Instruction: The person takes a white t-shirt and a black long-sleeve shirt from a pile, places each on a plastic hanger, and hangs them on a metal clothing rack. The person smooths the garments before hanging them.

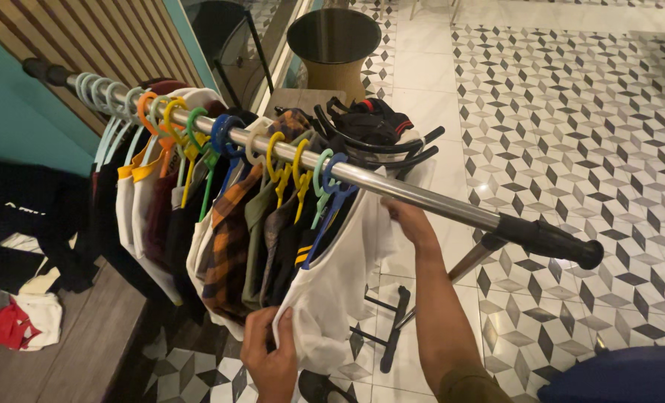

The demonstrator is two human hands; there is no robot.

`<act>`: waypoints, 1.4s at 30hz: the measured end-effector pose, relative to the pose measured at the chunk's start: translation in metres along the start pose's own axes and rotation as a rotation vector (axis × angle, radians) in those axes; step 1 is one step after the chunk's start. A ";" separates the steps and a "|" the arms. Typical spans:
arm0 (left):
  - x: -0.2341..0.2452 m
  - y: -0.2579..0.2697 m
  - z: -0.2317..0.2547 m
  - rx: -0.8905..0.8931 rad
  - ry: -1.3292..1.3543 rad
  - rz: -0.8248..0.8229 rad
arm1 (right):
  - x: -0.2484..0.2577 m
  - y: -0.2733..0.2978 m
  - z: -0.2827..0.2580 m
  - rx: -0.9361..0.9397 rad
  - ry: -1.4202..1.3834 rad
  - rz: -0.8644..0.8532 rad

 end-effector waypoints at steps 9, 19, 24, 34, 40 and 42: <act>0.002 0.002 -0.001 0.057 0.056 -0.009 | 0.017 -0.019 -0.042 0.563 0.121 0.867; 0.000 0.000 0.004 -0.018 -0.014 -0.027 | -0.088 0.045 -0.100 0.633 0.365 0.406; 0.001 0.003 0.000 0.028 0.012 -0.068 | -0.125 0.055 -0.123 0.548 0.278 0.344; 0.003 0.007 0.003 -0.118 -0.062 -0.039 | -0.128 0.027 -0.095 0.370 0.310 0.131; 0.001 0.018 0.009 -0.096 -0.129 -0.052 | -0.168 0.111 -0.094 0.368 0.338 0.130; 0.001 0.027 0.004 -0.074 -0.140 -0.099 | -0.189 0.146 -0.093 0.423 0.256 0.047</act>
Point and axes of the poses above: each hand's wrist, its own y-axis away from the middle knuckle, its own x-axis out of the back of the hand, z = x × y, the point moved 3 cm from there along -y, towards the middle knuckle, and after that the axes turned 6 degrees about -z, right-handed, at the moved point
